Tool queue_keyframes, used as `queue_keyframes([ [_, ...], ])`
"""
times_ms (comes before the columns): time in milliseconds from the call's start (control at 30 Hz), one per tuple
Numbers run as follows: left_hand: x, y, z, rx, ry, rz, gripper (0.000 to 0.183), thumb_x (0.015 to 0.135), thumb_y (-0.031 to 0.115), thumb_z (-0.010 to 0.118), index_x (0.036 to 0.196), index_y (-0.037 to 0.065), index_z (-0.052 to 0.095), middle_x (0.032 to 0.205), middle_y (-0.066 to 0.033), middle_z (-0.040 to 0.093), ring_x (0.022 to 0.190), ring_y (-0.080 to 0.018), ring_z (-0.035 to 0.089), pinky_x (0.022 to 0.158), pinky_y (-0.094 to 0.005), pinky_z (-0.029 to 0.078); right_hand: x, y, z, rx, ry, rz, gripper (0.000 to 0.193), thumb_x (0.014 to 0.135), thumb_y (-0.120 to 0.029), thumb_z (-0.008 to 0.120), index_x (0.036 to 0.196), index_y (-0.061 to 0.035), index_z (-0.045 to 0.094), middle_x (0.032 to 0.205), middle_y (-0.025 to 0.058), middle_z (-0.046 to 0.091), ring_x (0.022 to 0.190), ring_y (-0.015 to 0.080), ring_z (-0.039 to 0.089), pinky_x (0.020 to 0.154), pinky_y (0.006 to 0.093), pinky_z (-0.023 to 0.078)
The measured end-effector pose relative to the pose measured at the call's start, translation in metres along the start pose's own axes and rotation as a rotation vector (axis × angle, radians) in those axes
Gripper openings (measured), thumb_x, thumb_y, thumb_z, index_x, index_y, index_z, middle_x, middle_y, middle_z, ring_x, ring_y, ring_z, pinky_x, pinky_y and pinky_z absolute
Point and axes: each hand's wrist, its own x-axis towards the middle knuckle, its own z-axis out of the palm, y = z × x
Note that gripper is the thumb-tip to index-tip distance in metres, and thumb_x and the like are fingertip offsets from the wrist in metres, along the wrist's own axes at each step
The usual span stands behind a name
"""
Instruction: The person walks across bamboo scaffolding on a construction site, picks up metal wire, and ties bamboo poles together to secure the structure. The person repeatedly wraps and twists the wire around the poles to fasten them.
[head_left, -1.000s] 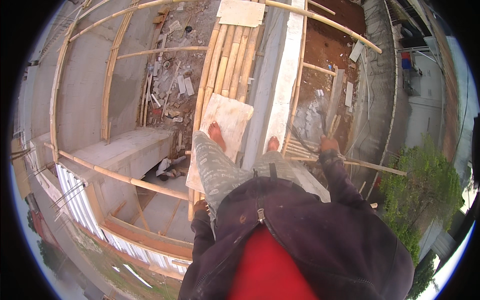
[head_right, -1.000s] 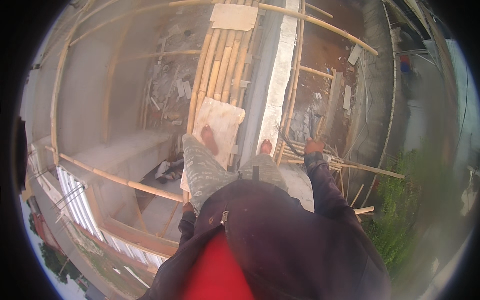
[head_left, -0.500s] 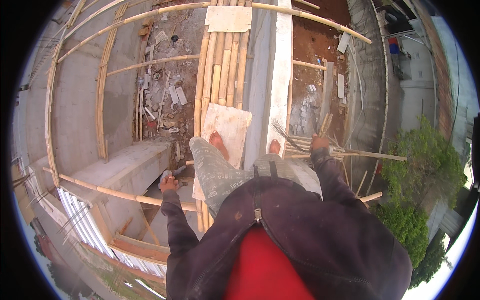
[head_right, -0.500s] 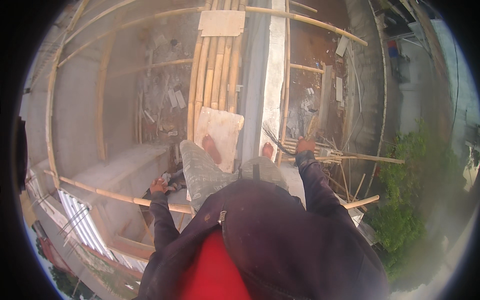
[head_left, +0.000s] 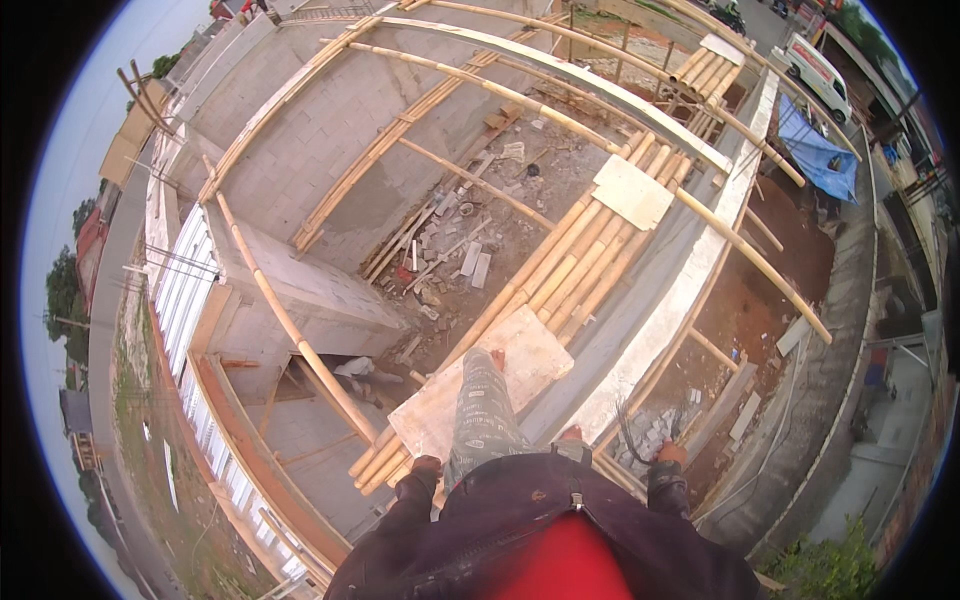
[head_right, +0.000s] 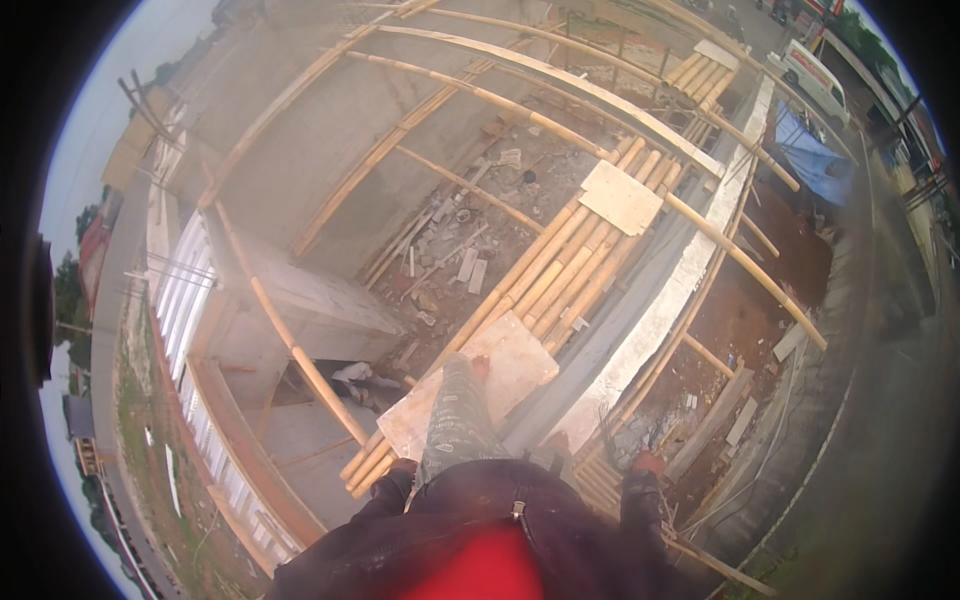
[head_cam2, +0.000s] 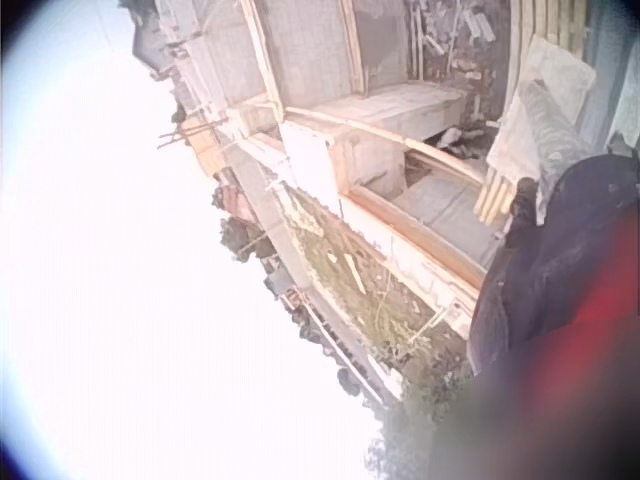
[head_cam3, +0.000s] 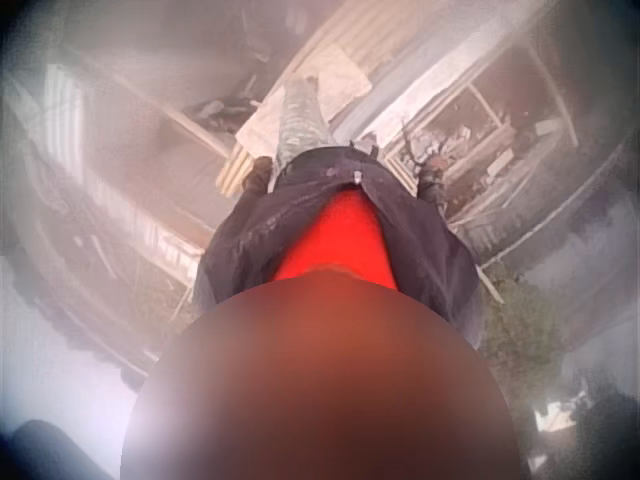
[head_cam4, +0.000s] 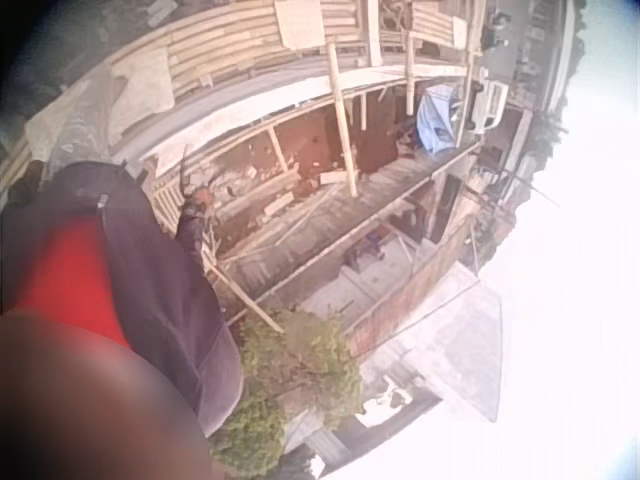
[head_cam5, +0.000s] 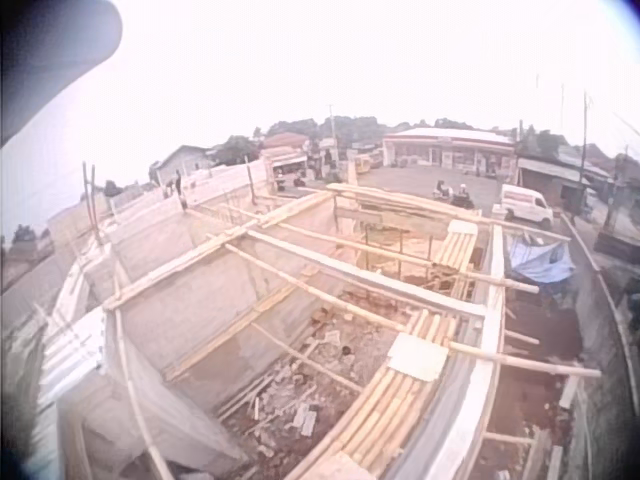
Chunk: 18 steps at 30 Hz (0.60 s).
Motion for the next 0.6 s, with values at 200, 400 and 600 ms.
queue_keyframes([
  [200,0.001,0.016,0.037,-0.426,0.052,-0.109,0.04,0.077,0.028,0.07,0.112,0.011,0.064,0.1,-0.0081,0.068,0.095,-0.0263,0.064,0.083,-0.0367,0.05,0.192,0.103,-0.003,-0.513,-0.344,-0.783,0.018,0.087,-0.018,0.056,0.077,-0.0029,0.051,0.06,0.0085,0.051,0.042,0.0212,0.046,0.037,0.0371,0.036],
  [400,-0.007,0.05,-0.007,-1.513,0.465,-0.418,0.026,0.081,0.018,0.062,0.102,0.004,0.064,0.082,-0.011,0.067,0.071,-0.0228,0.067,0.064,-0.0354,0.054,0.177,0.047,0.019,-0.655,-0.275,-0.39,0.027,0.086,-0.026,0.057,0.094,-0.0005,0.052,0.087,0.0128,0.054,0.071,0.024,0.052,0.061,0.04,0.04],
  [600,-0.013,0.069,-0.002,-1.539,0.451,-0.361,0.023,0.083,0.019,0.058,0.097,0.002,0.064,0.081,-0.0113,0.066,0.064,-0.0198,0.066,0.058,-0.0335,0.053,0.081,-0.025,0.011,-0.502,-0.234,-0.12,0.047,0.085,-0.032,0.059,0.112,0.005,0.053,0.112,0.0182,0.058,0.1,0.0263,0.059,0.086,0.0426,0.046],
])
